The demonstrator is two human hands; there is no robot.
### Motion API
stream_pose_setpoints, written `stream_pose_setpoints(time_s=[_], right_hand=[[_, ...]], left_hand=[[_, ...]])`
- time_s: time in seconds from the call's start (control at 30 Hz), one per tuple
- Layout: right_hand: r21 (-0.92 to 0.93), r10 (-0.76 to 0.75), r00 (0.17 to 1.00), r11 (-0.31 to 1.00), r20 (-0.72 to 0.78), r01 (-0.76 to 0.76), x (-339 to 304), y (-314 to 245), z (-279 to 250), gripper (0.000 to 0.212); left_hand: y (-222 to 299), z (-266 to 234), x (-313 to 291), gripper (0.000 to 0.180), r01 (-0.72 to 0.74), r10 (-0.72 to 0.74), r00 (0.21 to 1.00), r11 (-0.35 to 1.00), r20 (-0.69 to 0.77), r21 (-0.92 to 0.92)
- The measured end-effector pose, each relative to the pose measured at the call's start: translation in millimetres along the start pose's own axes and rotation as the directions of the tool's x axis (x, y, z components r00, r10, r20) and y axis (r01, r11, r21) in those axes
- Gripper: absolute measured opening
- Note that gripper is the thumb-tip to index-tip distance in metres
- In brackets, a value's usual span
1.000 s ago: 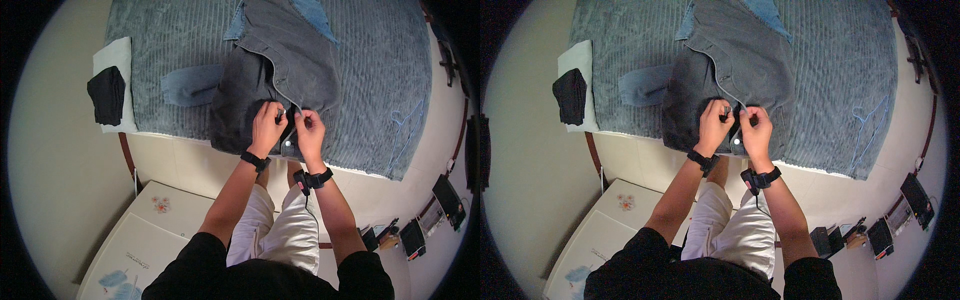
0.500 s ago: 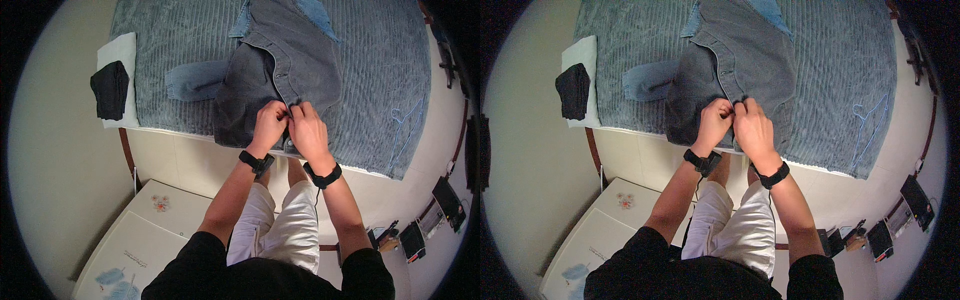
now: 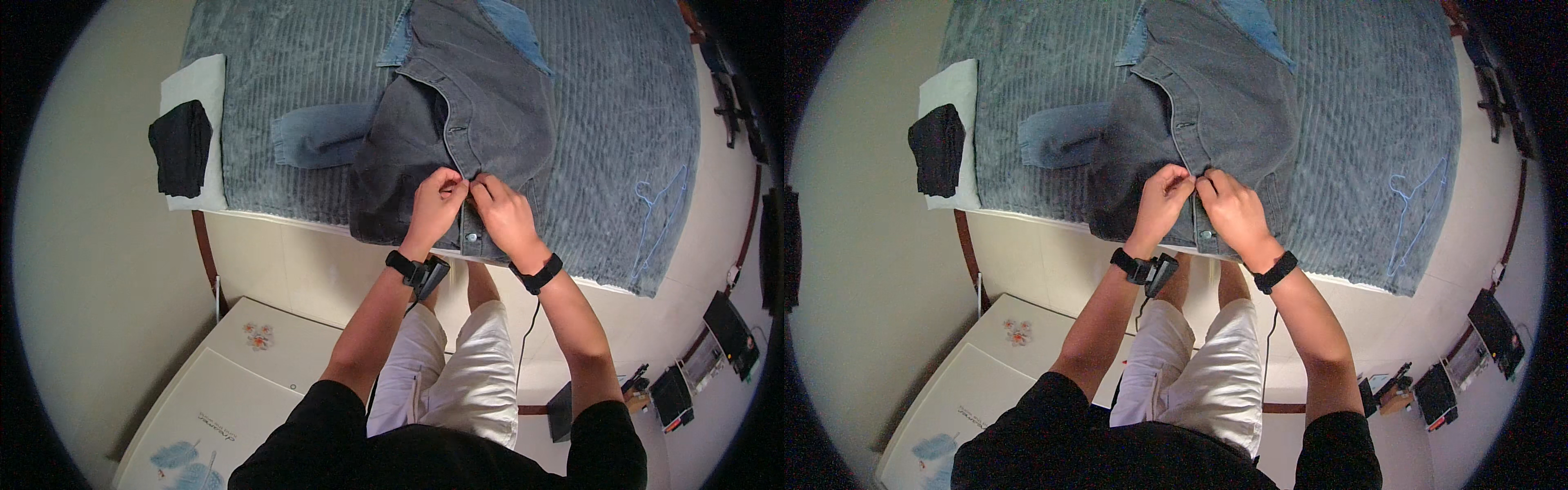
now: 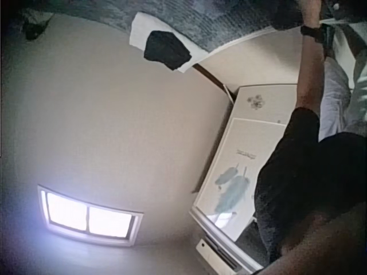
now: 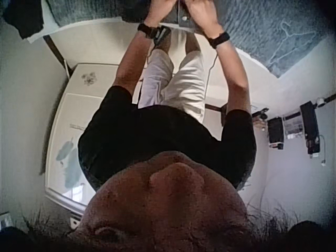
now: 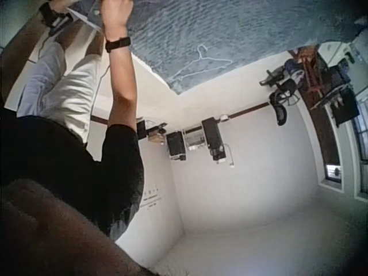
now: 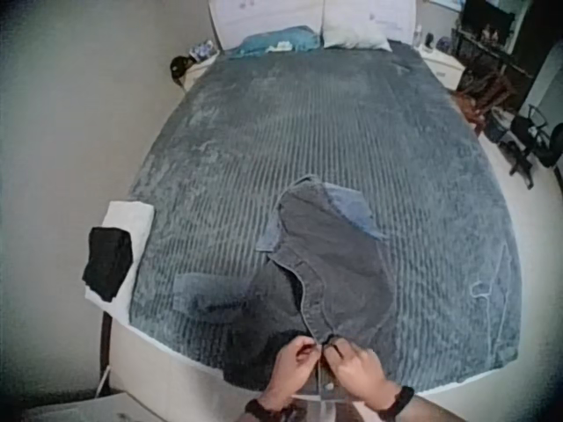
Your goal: The person buttons a denim jacket, places it on a hanger, and hangs it inside a closet.
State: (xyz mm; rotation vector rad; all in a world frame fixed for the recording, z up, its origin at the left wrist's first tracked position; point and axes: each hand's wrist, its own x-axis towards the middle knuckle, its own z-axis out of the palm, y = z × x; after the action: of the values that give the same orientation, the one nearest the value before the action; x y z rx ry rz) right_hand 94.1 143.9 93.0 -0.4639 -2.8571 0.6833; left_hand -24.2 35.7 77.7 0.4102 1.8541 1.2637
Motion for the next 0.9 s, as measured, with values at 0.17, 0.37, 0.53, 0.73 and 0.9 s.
stream_pose_setpoints(time_s=[0.17,0.37,0.53,0.73,0.9], right_hand=[[0.087,-0.031,0.997,0.996,-0.072,0.037,-5,10,11,0.02],[0.281,-0.042,0.998,0.958,-0.051,0.055,-3,23,12,0.024],[0.301,-0.027,0.998,0.953,-0.065,0.045,-4,25,16,0.023],[0.219,-0.057,0.987,0.972,-0.15,0.09,-8,25,22,0.021],[0.198,-0.073,0.984,0.975,-0.16,0.104,-7,26,20,0.02]], left_hand=[[-20,4,5,0.009,0.025,-0.026,1.0,0.998,-0.003,-0.062],[-38,5,7,0.009,0.062,-0.067,0.996,0.995,-0.058,-0.072],[-36,12,0,0.01,-0.046,0.032,0.991,0.993,-0.133,-0.105],[-15,13,-6,0.022,-0.149,0.149,0.983,0.989,-0.107,0.007],[-17,1,-3,0.029,-0.349,0.346,0.937,0.921,0.049,0.171]])
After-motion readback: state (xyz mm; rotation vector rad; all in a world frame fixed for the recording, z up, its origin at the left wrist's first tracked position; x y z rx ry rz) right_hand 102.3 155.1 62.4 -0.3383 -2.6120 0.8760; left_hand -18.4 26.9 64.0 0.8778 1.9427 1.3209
